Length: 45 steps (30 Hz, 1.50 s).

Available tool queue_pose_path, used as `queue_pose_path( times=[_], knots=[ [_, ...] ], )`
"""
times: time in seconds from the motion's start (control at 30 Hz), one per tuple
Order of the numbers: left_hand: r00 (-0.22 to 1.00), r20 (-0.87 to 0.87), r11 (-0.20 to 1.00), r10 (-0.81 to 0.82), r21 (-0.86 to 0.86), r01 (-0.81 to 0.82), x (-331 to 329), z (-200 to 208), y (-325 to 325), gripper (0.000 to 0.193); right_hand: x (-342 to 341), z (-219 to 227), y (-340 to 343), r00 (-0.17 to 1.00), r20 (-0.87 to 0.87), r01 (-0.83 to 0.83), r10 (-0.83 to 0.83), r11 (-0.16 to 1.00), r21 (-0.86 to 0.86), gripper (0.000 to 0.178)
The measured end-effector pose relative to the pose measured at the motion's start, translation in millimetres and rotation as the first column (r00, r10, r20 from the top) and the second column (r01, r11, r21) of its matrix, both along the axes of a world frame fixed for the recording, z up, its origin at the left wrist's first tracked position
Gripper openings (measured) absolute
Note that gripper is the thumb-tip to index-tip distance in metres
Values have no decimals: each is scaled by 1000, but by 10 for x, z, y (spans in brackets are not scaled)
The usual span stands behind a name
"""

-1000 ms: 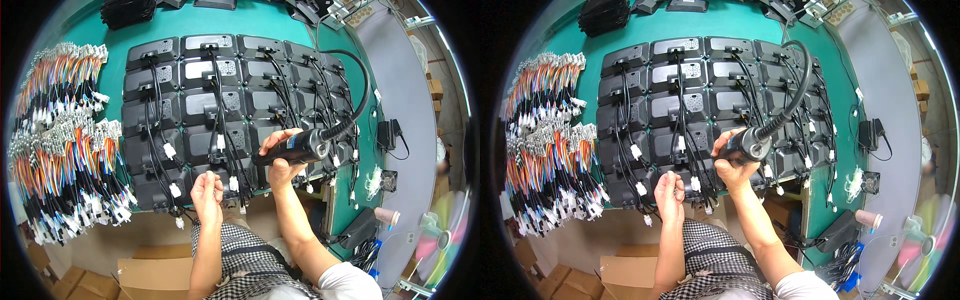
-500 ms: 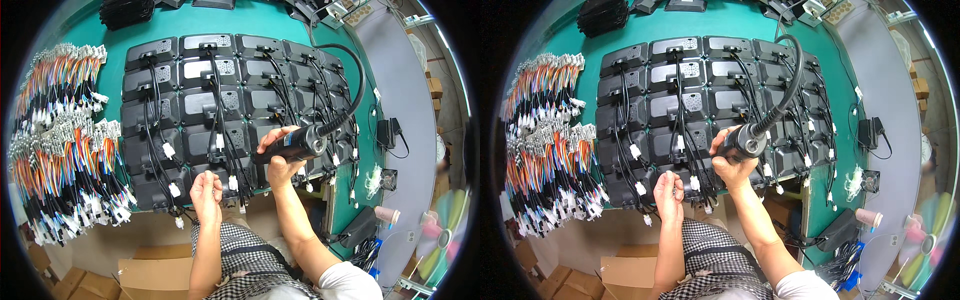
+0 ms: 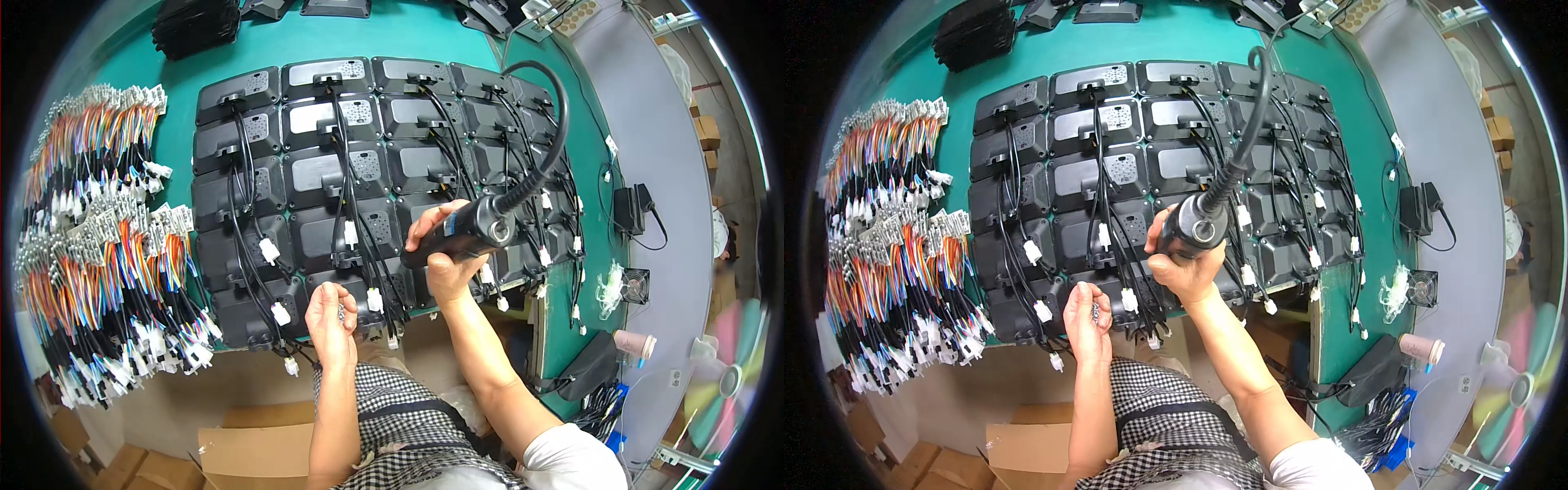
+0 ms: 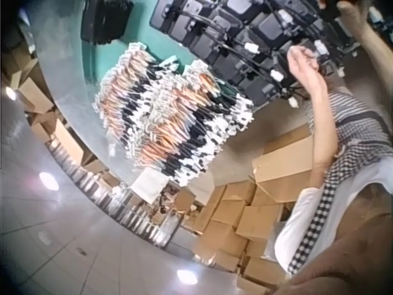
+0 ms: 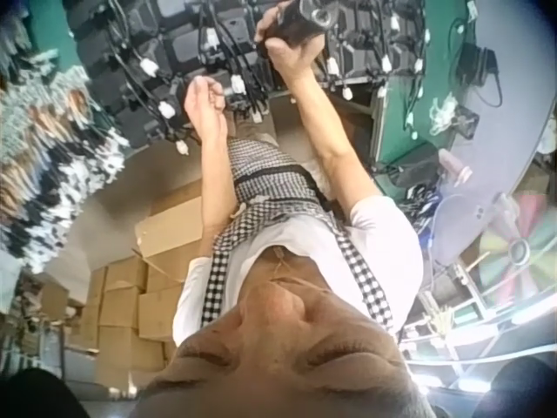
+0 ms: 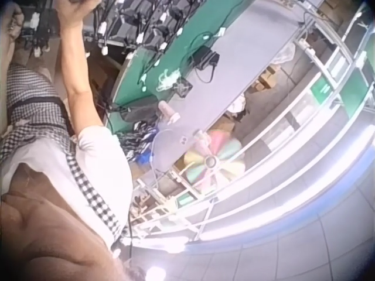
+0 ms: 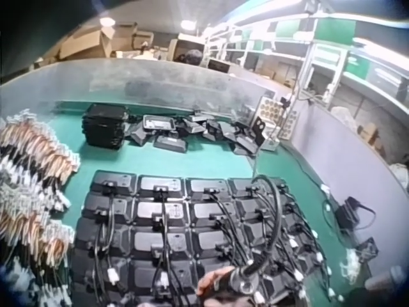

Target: The person fastens screws into electronic panels using an electric screwdriver.

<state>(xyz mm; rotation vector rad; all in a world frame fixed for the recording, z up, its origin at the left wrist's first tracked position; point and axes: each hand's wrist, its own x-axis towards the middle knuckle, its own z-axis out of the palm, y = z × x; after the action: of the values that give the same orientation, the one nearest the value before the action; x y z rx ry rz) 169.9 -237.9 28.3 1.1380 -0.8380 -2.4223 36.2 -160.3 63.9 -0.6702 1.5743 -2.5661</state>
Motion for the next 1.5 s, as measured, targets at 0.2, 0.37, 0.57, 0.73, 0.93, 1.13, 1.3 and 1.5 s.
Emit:
queue_pose_path(
  times=[0.2, 0.37, 0.57, 0.73, 0.93, 1.13, 1.3, 1.5],
  knots=[
    [1000, 7, 1000, 15, -6, -15, 0, 0, -9, 25, -8, 24, 23, 999, -14, 30, -29, 992, 119, 70],
    [1000, 8, 1000, 24, -2, -24, -11, 12, 1, 25, -35, 7, 33, 1000, -7, 20, -20, 1000, 12, 67],
    [999, 5, 999, 32, -1, -32, -7, -12, 6, 25, 40, 5, 109, 1000, 16, -2, 4, 994, -110, 68],
    [999, 9, 999, 38, -4, -38, 4, 3, -6, 26, 42, 213, 153, 993, -5, 121, -122, 991, -53, 73],
    [999, 33, 1000, 25, -13, -25, -22, -9, 5, 27, 158, 306, 388, 982, 71, 172, -173, 985, 20, 74],
    [999, 29, 999, 30, -13, -29, -17, 32, -4, 26, 367, 242, 518, 981, 139, 131, -135, 991, 36, 72],
    [999, 31, 1000, 25, -19, -24, -24, 19, 11, 27, 412, 136, 517, 978, 110, 173, -178, 983, 55, 71],
    [1000, -3, 999, 28, -16, -28, -24, 11, 5, 26, 453, 79, 523, 978, 80, 190, -193, 981, 45, 71]
  ],
)
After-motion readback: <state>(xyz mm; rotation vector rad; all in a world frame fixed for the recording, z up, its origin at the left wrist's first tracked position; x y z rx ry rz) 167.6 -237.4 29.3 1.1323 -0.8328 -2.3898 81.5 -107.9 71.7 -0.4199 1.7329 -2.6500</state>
